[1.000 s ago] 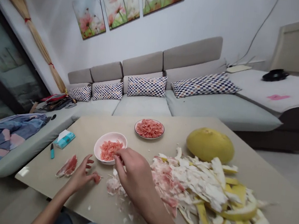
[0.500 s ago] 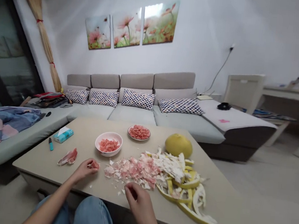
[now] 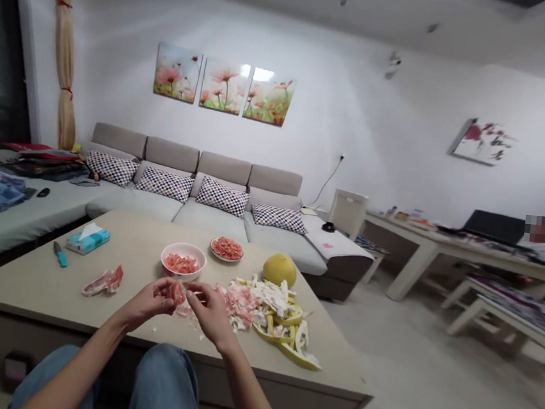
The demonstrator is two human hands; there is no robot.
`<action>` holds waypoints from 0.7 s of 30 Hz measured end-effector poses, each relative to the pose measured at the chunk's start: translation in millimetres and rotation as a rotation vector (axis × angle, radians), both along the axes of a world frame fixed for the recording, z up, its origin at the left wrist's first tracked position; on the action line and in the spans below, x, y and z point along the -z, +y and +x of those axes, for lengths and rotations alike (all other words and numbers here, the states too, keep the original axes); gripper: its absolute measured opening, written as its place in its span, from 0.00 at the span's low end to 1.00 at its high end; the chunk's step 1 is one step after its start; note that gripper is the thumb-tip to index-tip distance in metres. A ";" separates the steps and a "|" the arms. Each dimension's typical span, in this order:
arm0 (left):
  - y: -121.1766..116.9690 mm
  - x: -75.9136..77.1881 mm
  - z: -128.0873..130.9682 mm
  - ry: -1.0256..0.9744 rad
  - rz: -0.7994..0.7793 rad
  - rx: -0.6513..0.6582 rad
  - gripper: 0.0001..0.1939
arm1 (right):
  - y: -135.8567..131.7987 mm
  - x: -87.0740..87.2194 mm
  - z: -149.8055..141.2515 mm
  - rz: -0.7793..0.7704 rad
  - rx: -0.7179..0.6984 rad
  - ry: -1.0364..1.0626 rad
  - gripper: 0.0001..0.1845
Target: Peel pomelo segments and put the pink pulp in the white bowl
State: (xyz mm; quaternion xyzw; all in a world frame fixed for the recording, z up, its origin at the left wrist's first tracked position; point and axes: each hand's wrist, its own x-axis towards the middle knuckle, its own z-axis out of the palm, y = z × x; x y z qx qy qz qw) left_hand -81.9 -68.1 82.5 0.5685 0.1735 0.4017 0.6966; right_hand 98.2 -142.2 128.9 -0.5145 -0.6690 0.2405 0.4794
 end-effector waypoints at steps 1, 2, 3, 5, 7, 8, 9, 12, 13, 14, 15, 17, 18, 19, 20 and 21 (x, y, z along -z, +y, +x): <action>1.3 1.2 -0.7 -0.020 -0.007 0.015 0.27 | 1.5 -0.6 -3.1 -0.006 -0.013 -0.010 0.20; 3.1 2.5 -1.0 -0.038 -0.014 0.027 0.27 | 3.4 -0.5 -5.2 -0.020 -0.029 -0.004 0.20; 5.1 3.7 -0.9 -0.053 -0.022 0.038 0.27 | 5.6 0.2 -6.2 -0.038 -0.044 0.015 0.20; 9.1 5.9 1.3 -0.078 -0.042 0.059 0.27 | 11.4 3.4 -4.9 -0.078 -0.058 0.079 0.19; 12.8 7.9 6.7 -0.087 -0.069 0.084 0.27 | 18.7 8.2 0.1 -0.108 -0.051 0.139 0.19; 14.5 9.1 10.8 -0.092 -0.090 0.093 0.27 | 22.7 10.9 3.5 -0.115 -0.042 0.154 0.19; 16.4 10.6 15.6 -0.105 -0.120 0.095 0.26 | 26.9 13.6 7.3 -0.121 -0.033 0.165 0.19; 23.8 17.8 33.7 -0.167 -0.248 0.074 0.26 | 39.9 22.0 19.5 -0.142 -0.018 0.203 0.20; 27.0 21.0 40.0 -0.180 -0.286 0.063 0.25 | 44.2 24.9 23.6 -0.148 -0.016 0.210 0.20; 30.7 24.2 45.8 -0.181 -0.315 0.052 0.24 | 48.5 27.9 27.7 -0.153 -0.016 0.214 0.20; 34.8 27.0 51.0 -0.167 -0.330 0.042 0.24 | 52.7 30.9 31.9 -0.159 -0.020 0.215 0.20; 43.6 30.7 58.8 -0.120 -0.336 0.029 0.24 | 61.0 36.6 40.9 -0.177 -0.044 0.216 0.20; 48.0 31.3 61.5 -0.092 -0.331 0.028 0.25 | 65.2 39.2 45.7 -0.188 -0.059 0.216 0.20; 52.2 31.2 63.7 -0.059 -0.322 0.033 0.26 | 69.3 41.6 50.8 -0.197 -0.069 0.211 0.19; 56.1 30.5 65.6 -0.028 -0.312 0.040 0.26 | 73.6 43.7 56.0 -0.202 -0.074 0.200 0.19; 59.5 29.5 67.5 -0.004 -0.306 0.044 0.27 | 78.0 45.8 61.3 -0.203 -0.072 0.183 0.18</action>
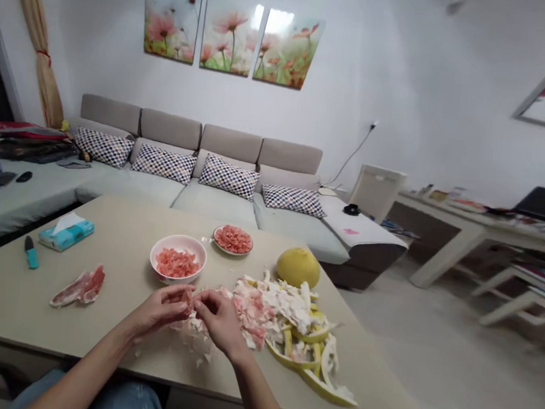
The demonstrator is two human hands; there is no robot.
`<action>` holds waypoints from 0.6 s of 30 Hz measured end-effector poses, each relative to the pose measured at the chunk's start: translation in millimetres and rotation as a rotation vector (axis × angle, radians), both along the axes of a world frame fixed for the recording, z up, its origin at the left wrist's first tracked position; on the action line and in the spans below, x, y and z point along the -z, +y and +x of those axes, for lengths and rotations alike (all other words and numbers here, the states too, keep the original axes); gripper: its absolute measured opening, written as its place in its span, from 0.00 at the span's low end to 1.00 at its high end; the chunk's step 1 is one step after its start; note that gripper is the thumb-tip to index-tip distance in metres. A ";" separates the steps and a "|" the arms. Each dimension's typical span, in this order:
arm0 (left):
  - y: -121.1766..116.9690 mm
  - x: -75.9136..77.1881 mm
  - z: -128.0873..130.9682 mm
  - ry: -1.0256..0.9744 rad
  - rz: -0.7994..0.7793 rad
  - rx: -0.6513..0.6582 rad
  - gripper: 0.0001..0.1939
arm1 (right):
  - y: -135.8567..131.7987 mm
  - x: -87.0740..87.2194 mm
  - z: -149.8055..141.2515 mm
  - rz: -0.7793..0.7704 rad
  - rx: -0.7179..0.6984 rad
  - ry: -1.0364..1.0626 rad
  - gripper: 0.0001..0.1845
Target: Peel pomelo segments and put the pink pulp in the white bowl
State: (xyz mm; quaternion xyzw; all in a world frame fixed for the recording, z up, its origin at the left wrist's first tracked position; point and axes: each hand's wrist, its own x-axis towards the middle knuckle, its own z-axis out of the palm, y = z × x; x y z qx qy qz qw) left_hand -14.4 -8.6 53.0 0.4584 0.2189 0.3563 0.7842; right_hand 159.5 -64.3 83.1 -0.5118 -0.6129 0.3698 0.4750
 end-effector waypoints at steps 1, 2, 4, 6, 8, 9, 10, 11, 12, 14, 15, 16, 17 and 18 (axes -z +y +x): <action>2.9 -0.8 2.1 0.019 0.002 0.006 0.26 | 4.6 2.0 5.3 0.004 0.007 -0.021 0.17; 5.4 -1.3 4.4 0.029 0.003 0.010 0.26 | 9.5 4.1 10.3 0.008 0.015 -0.038 0.16; 9.0 -0.6 9.3 0.042 -0.003 0.015 0.26 | 19.9 8.6 19.6 0.007 0.020 -0.045 0.14; 11.4 1.9 13.2 0.065 -0.027 0.014 0.27 | 30.7 13.5 27.1 0.002 0.019 -0.031 0.12; 13.2 4.5 15.1 0.104 -0.071 -0.002 0.27 | 40.3 17.7 32.5 -0.001 0.018 -0.027 0.10; 14.2 5.5 15.5 0.121 -0.095 -0.018 0.28 | 43.9 19.2 34.3 -0.005 0.010 -0.032 0.10; 15.3 6.1 15.8 0.129 -0.118 -0.036 0.28 | 46.6 20.2 35.4 -0.009 -0.006 -0.040 0.09; 16.7 6.3 16.2 0.127 -0.140 -0.055 0.28 | 48.1 20.8 35.8 -0.009 -0.024 -0.048 0.09; 18.2 6.2 16.9 0.117 -0.159 -0.081 0.28 | 48.5 21.1 35.5 0.004 -0.033 -0.058 0.08; 21.9 5.8 19.5 0.090 -0.190 -0.140 0.28 | 46.6 21.2 32.9 0.079 0.017 -0.074 0.10; 23.8 5.7 21.4 0.082 -0.194 -0.168 0.28 | 44.9 21.1 30.7 0.130 0.059 -0.080 0.12; 25.7 5.9 23.3 0.078 -0.191 -0.189 0.28 | 43.1 20.9 28.3 0.179 0.103 -0.083 0.12; 27.3 6.5 25.2 0.079 -0.178 -0.197 0.28 | 41.5 20.7 25.7 0.218 0.144 -0.087 0.11; 28.5 7.4 26.8 0.079 -0.159 -0.193 0.29 | 40.2 20.5 23.1 0.248 0.180 -0.091 0.09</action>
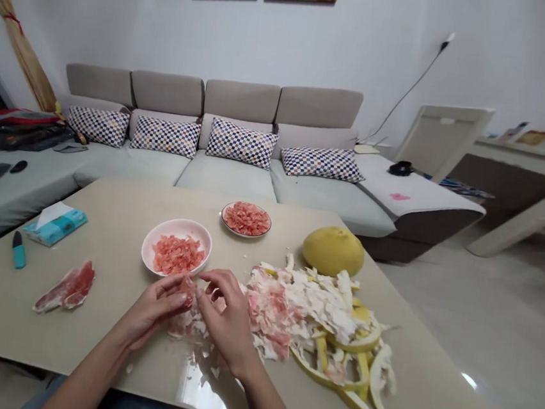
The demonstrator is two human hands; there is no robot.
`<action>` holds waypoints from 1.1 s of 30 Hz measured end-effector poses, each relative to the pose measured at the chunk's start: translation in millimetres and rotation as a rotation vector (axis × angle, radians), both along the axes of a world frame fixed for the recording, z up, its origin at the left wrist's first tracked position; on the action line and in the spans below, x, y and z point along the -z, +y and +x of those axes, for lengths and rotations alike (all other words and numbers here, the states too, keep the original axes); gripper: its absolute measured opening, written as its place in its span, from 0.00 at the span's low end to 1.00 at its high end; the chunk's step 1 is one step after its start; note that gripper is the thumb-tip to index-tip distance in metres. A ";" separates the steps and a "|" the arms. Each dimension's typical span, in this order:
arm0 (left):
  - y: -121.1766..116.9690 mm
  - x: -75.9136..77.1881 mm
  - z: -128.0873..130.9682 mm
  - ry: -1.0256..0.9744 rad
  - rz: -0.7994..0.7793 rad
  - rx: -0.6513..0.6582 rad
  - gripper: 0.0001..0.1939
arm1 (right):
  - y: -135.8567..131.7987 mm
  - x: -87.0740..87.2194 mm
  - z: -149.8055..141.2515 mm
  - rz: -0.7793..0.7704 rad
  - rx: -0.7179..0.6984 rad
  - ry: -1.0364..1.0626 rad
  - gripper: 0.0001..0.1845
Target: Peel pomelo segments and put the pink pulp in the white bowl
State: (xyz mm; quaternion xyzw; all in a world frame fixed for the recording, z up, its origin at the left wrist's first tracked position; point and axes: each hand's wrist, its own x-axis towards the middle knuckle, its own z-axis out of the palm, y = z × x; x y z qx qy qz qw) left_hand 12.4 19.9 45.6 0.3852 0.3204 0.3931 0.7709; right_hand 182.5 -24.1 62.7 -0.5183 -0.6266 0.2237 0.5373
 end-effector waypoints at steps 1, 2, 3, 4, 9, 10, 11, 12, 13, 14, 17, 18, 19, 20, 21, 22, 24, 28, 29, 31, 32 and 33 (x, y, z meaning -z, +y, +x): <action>0.8 1.3 1.1 0.003 0.021 0.014 0.29 | -0.8 -0.3 -2.4 0.019 0.029 -0.004 0.08; 1.1 2.8 1.7 0.010 0.041 0.033 0.29 | -1.0 -0.5 -4.6 0.024 0.047 -0.009 0.08; 1.0 4.4 1.7 0.021 0.057 0.053 0.30 | -0.9 -0.5 -6.3 0.018 0.050 -0.017 0.08; 0.6 5.8 1.2 0.035 0.071 0.074 0.30 | -0.4 -0.4 -7.6 0.002 0.042 -0.026 0.08; -0.8 6.0 -4.4 0.087 0.116 0.105 0.32 | 2.6 3.7 -6.1 -0.150 -0.019 0.009 0.06; -0.6 4.7 -5.0 0.087 0.121 0.106 0.32 | 3.0 4.8 -4.4 -0.175 -0.022 0.033 0.08; -0.2 3.4 -5.4 0.085 0.123 0.108 0.32 | 3.4 5.6 -2.6 -0.195 -0.025 0.058 0.09; 0.2 2.3 -5.6 0.080 0.121 0.110 0.32 | 3.9 6.0 -0.6 -0.212 -0.029 0.081 0.10; 0.5 1.5 -5.6 0.072 0.116 0.112 0.32 | 4.4 6.1 1.2 -0.226 -0.033 0.103 0.11; 0.7 1.2 -5.7 0.061 0.109 0.114 0.32 | 5.1 5.8 2.8 -0.239 -0.039 0.122 0.12; 0.2 2.3 -6.8 0.022 0.088 0.107 0.31 | 8.6 3.1 5.8 -0.274 -0.059 0.159 0.15; 0.0 2.8 -7.6 0.015 0.080 0.099 0.31 | 10.1 2.2 6.1 -0.281 -0.063 0.165 0.16; -0.2 3.3 -8.5 0.013 0.072 0.087 0.31 | 11.7 1.4 6.3 -0.285 -0.067 0.172 0.17; -0.3 3.6 -9.5 0.013 0.061 0.073 0.31 | 13.3 1.0 6.3 -0.286 -0.075 0.182 0.18; -0.2 3.6 -10.4 0.013 0.049 0.058 0.31 | 14.9 0.8 6.2 -0.288 -0.091 0.198 0.19; 0.0 3.5 -11.3 0.010 0.035 0.043 0.31 | 16.4 0.8 6.1 -0.292 -0.110 0.221 0.19; 0.8 2.8 -12.5 -0.007 0.005 0.012 0.30 | 20.2 0.7 5.9 -0.306 -0.143 0.267 0.19; 2.6 1.7 -12.4 -0.050 -0.029 -0.023 0.29 | 40.5 -3.0 3.9 -0.293 -0.113 0.252 0.18; 3.0 1.7 -11.9 -0.058 -0.033 -0.025 0.28 | 49.7 -4.4 2.7 -0.283 -0.107 0.235 0.17; 3.8 1.9 -10.7 -0.066 -0.038 -0.023 0.28 | 72.4 -6.5 -0.8 -0.265 -0.110 0.192 0.15; 4.1 2.2 -10.2 -0.064 -0.041 -0.024 0.28 | 84.9 -6.7 -3.0 -0.261 -0.116 0.160 0.13; 4.2 2.6 -9.7 -0.058 -0.043 -0.028 0.29 | 97.3 -6.0 -5.4 -0.258 -0.121 0.123 0.12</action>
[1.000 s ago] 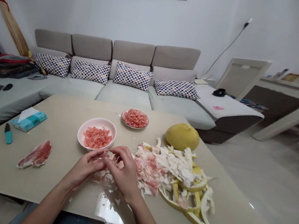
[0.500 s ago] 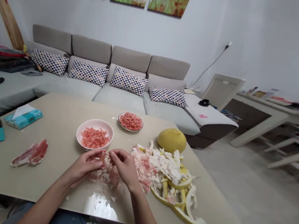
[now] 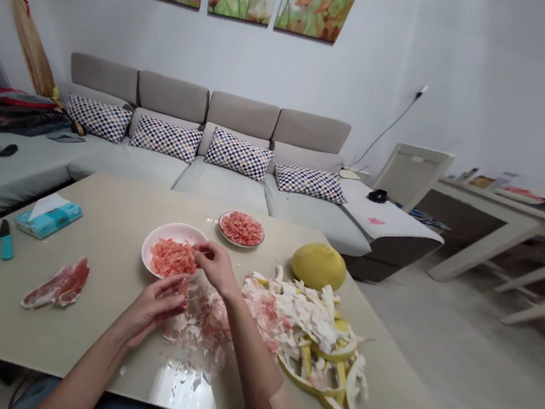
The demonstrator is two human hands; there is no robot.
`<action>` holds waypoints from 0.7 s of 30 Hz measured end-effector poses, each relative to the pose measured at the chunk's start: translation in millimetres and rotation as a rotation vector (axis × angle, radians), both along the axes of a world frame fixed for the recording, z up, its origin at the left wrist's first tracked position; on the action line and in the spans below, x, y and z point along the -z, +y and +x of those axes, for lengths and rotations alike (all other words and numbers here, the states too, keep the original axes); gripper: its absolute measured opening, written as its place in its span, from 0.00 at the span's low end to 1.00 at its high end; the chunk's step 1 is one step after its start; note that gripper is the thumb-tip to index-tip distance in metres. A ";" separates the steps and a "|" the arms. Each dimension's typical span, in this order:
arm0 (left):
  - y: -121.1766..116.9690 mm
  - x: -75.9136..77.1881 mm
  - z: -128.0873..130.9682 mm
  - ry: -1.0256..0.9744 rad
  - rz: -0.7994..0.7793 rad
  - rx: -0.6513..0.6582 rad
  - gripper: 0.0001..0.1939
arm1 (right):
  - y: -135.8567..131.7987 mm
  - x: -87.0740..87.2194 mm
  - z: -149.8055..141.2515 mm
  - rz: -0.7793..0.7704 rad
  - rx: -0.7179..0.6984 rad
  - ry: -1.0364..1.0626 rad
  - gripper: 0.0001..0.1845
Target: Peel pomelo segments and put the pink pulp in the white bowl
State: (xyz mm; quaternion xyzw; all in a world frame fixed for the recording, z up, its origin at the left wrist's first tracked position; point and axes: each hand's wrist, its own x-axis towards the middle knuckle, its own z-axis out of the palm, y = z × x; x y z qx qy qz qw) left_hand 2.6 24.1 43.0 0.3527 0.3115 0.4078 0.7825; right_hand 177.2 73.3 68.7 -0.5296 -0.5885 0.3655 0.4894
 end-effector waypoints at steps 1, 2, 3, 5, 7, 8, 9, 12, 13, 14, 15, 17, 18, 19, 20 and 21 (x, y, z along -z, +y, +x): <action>0.0 0.4 0.3 0.009 -0.001 -0.004 0.29 | 11.6 1.5 -2.2 0.003 -0.008 -0.039 0.10; -0.2 0.8 0.5 0.020 0.000 -0.009 0.29 | 21.7 3.8 -4.1 0.009 -0.006 -0.077 0.09; -0.5 1.2 0.6 0.030 -0.001 -0.014 0.28 | 29.8 6.7 -5.4 0.021 0.009 -0.109 0.07; -1.5 1.4 0.7 0.040 -0.001 -0.016 0.28 | 38.9 12.5 -5.6 0.048 0.041 -0.159 0.02; -2.4 1.2 0.9 0.041 -0.008 -0.005 0.29 | 37.4 16.4 -2.3 0.073 0.063 -0.187 0.03; -2.7 1.1 1.2 0.039 -0.012 0.005 0.29 | 32.8 17.2 0.5 0.082 0.066 -0.191 0.05; -2.9 1.1 1.7 0.036 -0.015 0.014 0.29 | 25.9 17.2 3.7 0.089 0.064 -0.188 0.06; -3.1 2.3 3.6 0.026 -0.020 0.012 0.29 | -5.3 14.4 13.1 0.095 0.032 -0.144 0.14; -3.2 3.0 4.4 0.026 -0.023 0.007 0.29 | -17.7 13.3 15.4 0.092 0.020 -0.126 0.16; -3.4 3.7 5.2 0.027 -0.024 0.002 0.29 | -30.1 12.3 17.1 0.091 0.012 -0.114 0.17; -3.7 4.4 5.9 0.026 -0.024 0.002 0.29 | -42.0 11.5 18.1 0.088 -0.002 -0.102 0.17; -4.5 5.5 7.2 0.015 -0.027 0.014 0.28 | -61.8 10.3 18.3 0.090 -0.043 -0.105 0.14; -4.8 5.9 7.7 0.003 -0.032 0.019 0.27 | -68.8 10.0 17.7 0.095 -0.067 -0.127 0.12; -5.0 6.2 8.1 -0.010 -0.041 0.023 0.27 | -73.7 9.6 16.7 0.101 -0.097 -0.159 0.11; -5.1 6.3 8.4 -0.022 -0.051 0.028 0.26 | -76.4 9.5 15.6 0.118 -0.122 -0.191 0.09; -5.1 6.4 8.6 -0.029 -0.063 0.035 0.26 | -77.2 9.5 14.4 0.134 -0.139 -0.218 0.07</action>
